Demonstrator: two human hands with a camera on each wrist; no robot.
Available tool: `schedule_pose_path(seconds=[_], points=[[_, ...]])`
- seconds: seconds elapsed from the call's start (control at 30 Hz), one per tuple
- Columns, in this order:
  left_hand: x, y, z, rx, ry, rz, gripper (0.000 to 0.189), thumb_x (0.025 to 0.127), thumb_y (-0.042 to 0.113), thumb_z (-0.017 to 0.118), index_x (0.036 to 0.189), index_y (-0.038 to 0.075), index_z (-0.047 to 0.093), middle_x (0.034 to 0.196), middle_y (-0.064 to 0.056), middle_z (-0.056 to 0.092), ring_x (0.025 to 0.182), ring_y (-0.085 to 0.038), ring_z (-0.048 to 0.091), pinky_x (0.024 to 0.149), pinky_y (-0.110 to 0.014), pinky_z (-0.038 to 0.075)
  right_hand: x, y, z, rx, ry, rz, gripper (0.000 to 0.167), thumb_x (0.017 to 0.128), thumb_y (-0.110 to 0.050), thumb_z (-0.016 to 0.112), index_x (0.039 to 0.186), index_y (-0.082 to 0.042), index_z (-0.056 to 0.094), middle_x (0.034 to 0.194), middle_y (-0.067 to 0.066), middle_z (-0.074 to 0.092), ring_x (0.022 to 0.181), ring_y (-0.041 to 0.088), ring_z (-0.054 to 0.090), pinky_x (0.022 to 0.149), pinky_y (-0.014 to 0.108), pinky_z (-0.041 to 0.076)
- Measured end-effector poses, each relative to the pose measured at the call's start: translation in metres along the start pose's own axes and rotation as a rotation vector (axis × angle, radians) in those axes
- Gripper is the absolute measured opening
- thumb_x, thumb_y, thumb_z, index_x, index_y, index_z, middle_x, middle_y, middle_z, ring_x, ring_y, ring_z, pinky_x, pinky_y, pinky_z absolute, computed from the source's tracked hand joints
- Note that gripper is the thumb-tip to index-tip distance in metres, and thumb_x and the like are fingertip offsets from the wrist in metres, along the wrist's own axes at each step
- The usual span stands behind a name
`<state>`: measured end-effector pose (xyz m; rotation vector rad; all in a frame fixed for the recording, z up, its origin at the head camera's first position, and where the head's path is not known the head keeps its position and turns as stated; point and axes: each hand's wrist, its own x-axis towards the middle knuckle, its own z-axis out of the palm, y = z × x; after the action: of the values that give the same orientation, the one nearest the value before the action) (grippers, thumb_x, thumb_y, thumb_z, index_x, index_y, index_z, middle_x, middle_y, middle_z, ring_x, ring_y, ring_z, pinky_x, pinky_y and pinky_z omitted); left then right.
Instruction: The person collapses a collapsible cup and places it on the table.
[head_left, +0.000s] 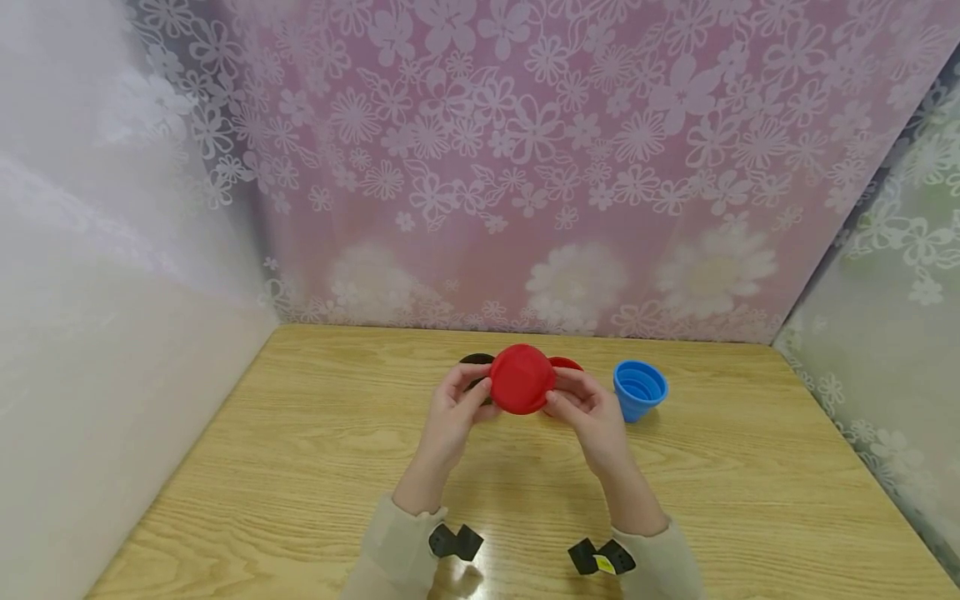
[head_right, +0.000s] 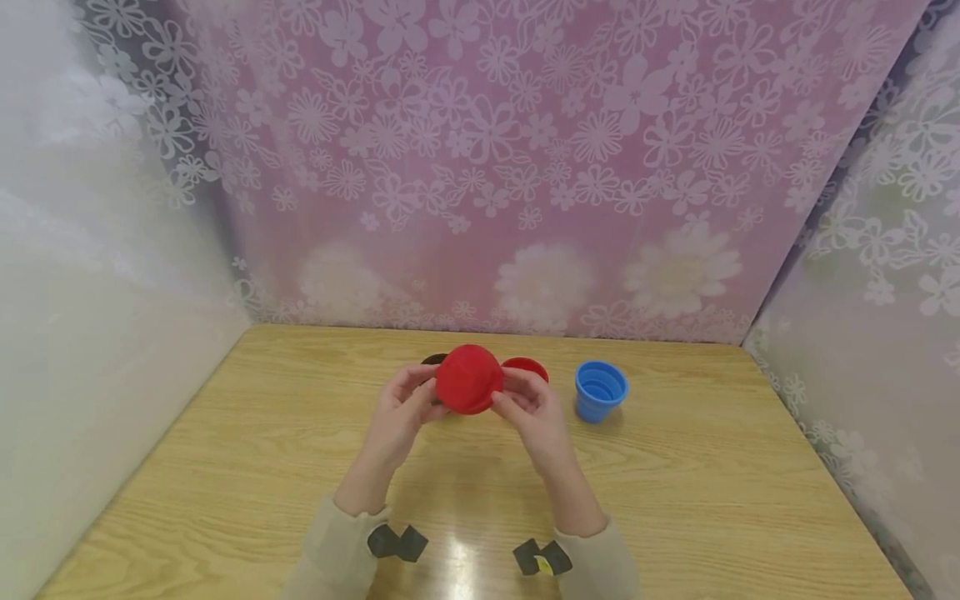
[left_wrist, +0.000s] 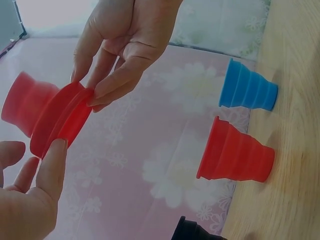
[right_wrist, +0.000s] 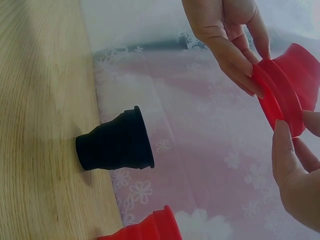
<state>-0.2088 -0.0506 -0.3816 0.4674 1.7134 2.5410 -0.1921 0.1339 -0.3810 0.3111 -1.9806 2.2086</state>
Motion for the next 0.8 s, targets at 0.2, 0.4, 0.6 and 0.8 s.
schedule_pose_path(seconds=[0.2,0.4,0.6,0.8], points=[[0.0010,-0.0008,-0.0005,-0.019,0.027,0.000,0.013,0.086,0.002,0.054,0.099,-0.001,0.051,0.106,-0.012,0.054,0.082,-0.020,0.061,0.071,-0.033,0.051,-0.0007,0.0007,0.0001,-0.002,0.042,-0.017,0.032,0.083,0.002,0.058,0.112,0.012,0.048,0.095,-0.002,0.061,0.084,0.013,0.060,0.072,0.028,0.050],[0.0008,-0.0018,-0.0004,-0.055,0.007,0.017,0.006,0.085,-0.003,0.054,0.091,-0.001,0.051,0.098,-0.011,0.055,0.076,-0.018,0.061,0.068,-0.033,0.051,-0.0009,0.0011,0.0012,-0.027,0.105,-0.029,0.028,0.083,-0.003,0.060,0.108,0.008,0.052,0.092,0.001,0.062,0.082,0.017,0.060,0.073,0.031,0.050],[0.0008,-0.0020,-0.0005,-0.065,-0.006,0.007,0.009,0.085,-0.003,0.054,0.094,-0.001,0.050,0.095,-0.010,0.054,0.074,-0.017,0.061,0.069,-0.034,0.051,-0.0014,0.0005,0.0019,-0.052,0.126,-0.021,0.027,0.083,-0.005,0.060,0.108,0.005,0.054,0.093,0.001,0.061,0.083,0.017,0.059,0.075,0.035,0.050],[-0.0006,-0.0015,-0.0010,-0.035,-0.069,0.033,0.034,0.086,0.001,0.054,0.119,-0.004,0.046,0.101,-0.009,0.053,0.082,-0.015,0.059,0.071,-0.034,0.051,-0.0019,-0.0001,0.0018,-0.056,0.100,-0.017,0.030,0.083,-0.004,0.060,0.110,0.005,0.053,0.096,0.002,0.060,0.084,0.017,0.059,0.072,0.030,0.050]])
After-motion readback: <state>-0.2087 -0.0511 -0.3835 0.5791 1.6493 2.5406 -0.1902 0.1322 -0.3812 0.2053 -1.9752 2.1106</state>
